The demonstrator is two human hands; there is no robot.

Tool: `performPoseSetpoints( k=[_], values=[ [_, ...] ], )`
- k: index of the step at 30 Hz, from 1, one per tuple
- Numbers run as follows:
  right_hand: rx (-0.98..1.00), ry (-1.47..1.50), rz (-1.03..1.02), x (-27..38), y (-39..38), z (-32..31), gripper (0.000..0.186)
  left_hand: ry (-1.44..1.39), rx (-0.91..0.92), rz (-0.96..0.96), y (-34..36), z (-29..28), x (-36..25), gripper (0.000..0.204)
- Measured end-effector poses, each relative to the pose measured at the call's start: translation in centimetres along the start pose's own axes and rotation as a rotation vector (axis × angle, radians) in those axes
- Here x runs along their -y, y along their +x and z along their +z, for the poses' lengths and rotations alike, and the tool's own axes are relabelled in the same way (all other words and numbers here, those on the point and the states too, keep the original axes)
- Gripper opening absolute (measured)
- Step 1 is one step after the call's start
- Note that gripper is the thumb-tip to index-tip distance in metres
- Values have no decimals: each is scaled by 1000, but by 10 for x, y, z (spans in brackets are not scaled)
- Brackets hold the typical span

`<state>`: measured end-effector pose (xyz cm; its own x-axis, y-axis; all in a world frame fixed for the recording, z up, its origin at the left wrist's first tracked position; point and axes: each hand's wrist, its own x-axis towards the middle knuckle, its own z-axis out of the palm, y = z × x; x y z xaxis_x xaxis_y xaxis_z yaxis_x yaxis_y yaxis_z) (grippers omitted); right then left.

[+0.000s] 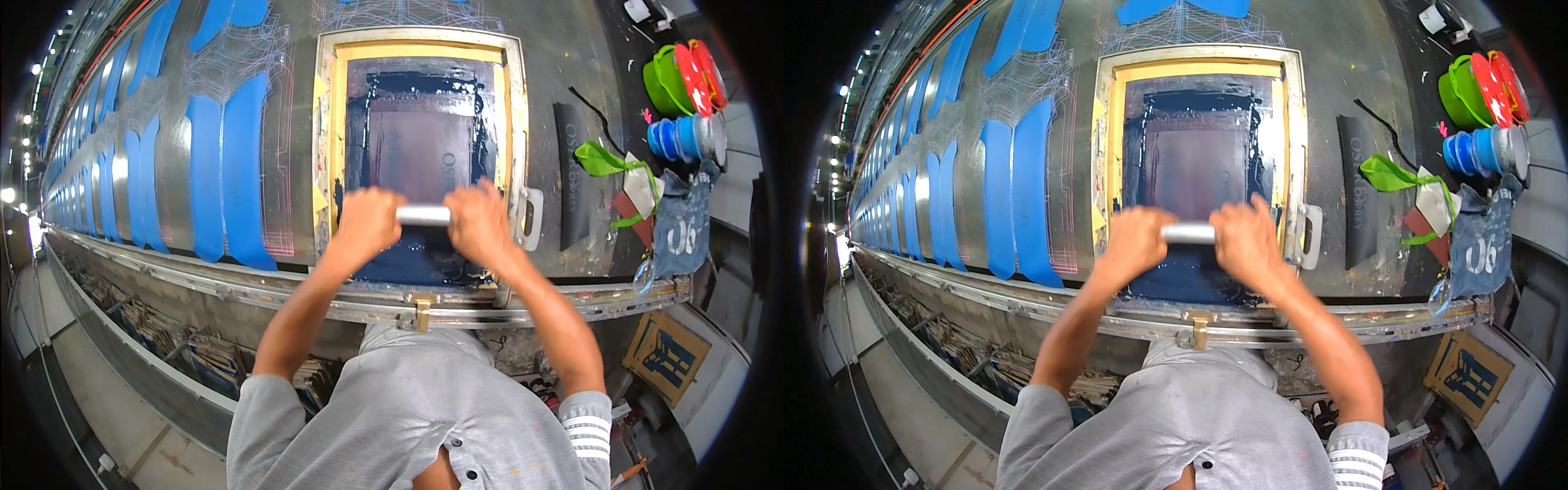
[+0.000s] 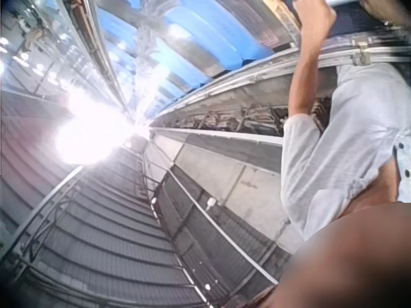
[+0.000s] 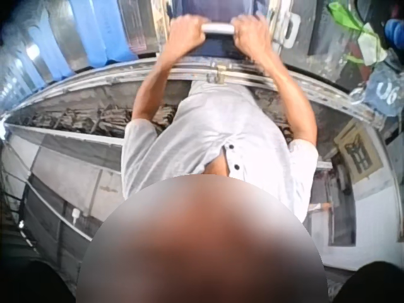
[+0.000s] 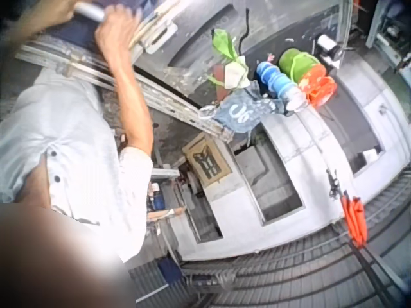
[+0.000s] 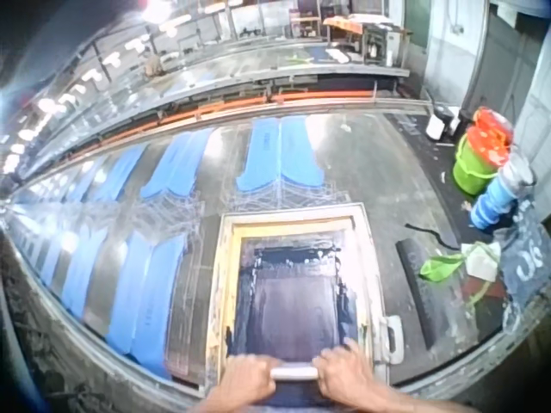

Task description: The person mixes dark ink in a container, pours it onto a screen printing frame, and uses a squeegee to spread the ink across the mesh. The person then lifts the frame and moves it to a conveyor where blue garments are laid out, continuing to pull the squeegee to transfer the ink.

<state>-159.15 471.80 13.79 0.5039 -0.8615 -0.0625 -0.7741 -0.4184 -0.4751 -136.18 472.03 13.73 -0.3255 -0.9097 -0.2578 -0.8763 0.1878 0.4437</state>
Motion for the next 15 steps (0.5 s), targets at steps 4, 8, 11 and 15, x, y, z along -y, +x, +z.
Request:
performPoseSetpoints(
  k=[4, 8, 11, 15],
  values=[
    [-46, -81, 17, -56, 109, -30, 11, 114, -117, 14, 118, -38, 27, 29],
    [-77, -104, -29, -86, 162, -39, 13, 163, -177, 56, 176, -50, 44, 28],
    [-169, -136, -93, -85, 142, -17, 17, 116, -242, 85, 152, -31, 41, 28],
    [-117, -67, -83, -34, 55, 2, 25, -29, -222, 91, 50, 11, 21, 42]
  ],
)
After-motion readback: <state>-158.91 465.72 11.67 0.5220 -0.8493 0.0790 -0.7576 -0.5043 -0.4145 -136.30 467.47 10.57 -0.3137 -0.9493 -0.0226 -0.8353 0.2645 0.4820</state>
